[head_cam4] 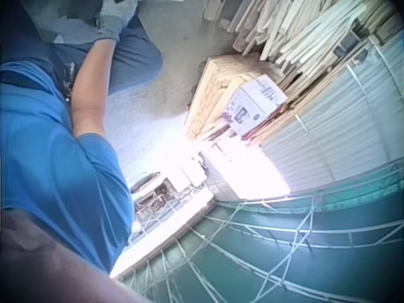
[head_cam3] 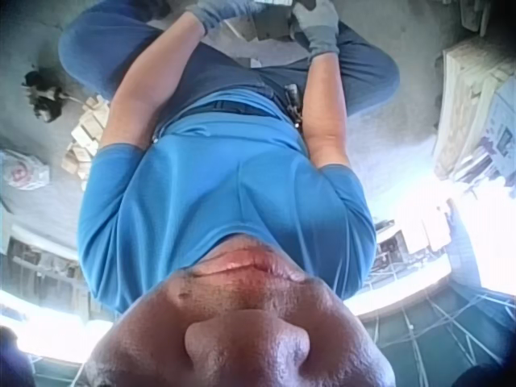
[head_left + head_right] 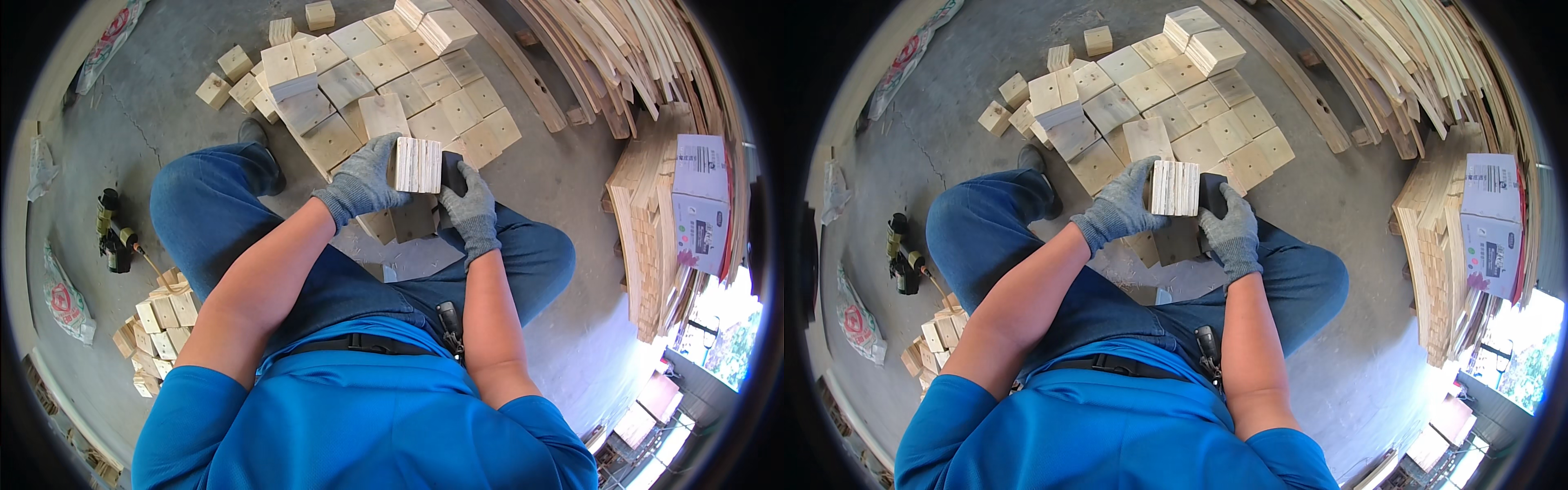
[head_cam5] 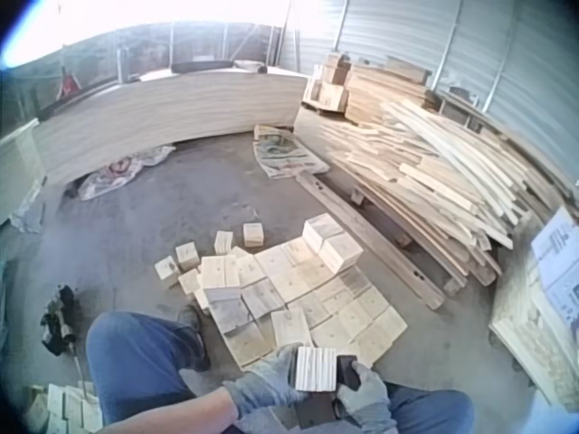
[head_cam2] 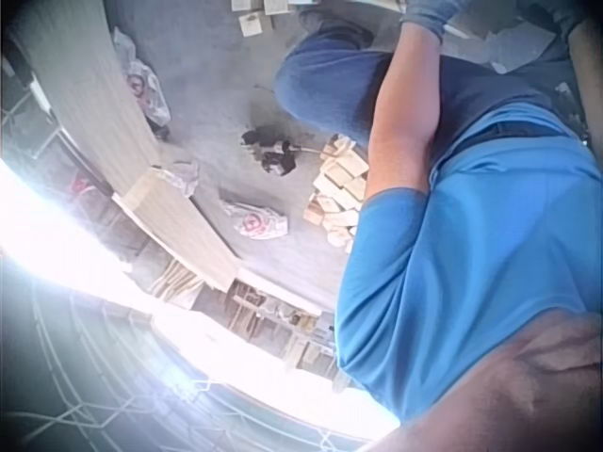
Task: The person sits on the floor and sands small wooden blocks one by one using a sanding block. They repeatedly pick up blocks, sand their edges and faces, and place them back into a growing stack.
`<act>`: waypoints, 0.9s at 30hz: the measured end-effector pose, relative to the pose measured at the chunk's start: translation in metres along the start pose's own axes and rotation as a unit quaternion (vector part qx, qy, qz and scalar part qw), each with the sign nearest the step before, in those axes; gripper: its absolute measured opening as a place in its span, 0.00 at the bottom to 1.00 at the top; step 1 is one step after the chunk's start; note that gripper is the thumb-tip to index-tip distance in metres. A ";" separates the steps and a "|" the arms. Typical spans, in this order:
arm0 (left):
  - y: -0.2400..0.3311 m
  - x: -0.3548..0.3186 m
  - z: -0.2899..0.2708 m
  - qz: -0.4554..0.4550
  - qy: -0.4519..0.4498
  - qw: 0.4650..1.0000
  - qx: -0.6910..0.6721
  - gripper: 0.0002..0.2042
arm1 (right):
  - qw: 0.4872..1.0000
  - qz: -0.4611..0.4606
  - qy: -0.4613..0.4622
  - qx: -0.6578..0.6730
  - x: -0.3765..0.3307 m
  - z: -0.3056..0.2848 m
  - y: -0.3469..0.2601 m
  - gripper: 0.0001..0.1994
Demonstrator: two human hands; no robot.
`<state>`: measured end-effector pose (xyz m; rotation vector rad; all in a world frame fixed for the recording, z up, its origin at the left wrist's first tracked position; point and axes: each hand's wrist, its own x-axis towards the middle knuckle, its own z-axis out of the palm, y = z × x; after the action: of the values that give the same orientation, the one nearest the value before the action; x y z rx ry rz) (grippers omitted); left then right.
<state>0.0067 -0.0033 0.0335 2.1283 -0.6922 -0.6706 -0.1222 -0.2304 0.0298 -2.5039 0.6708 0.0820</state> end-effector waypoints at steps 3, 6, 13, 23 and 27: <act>-0.001 0.000 0.000 0.001 0.001 1.000 0.003 0.57 | 1.000 0.005 -0.005 -0.006 0.001 0.000 -0.001 0.39; -0.001 0.000 -0.001 -0.002 -0.003 1.000 -0.003 0.57 | 1.000 0.005 -0.006 -0.008 0.001 0.000 -0.001 0.39; 0.000 0.000 -0.002 -0.004 -0.008 1.000 -0.004 0.57 | 1.000 0.005 -0.007 -0.006 0.001 0.001 0.000 0.39; -0.003 0.002 0.002 -0.005 -0.003 1.000 0.011 0.58 | 1.000 -0.008 0.000 -0.010 0.002 0.004 0.005 0.37; -0.003 0.001 0.001 -0.001 -0.004 1.000 0.007 0.58 | 1.000 -0.010 0.001 -0.011 0.002 0.006 0.006 0.38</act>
<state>0.0075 -0.0032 0.0298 2.1401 -0.7004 -0.6773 -0.1228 -0.2329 0.0214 -2.5311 0.6493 0.0800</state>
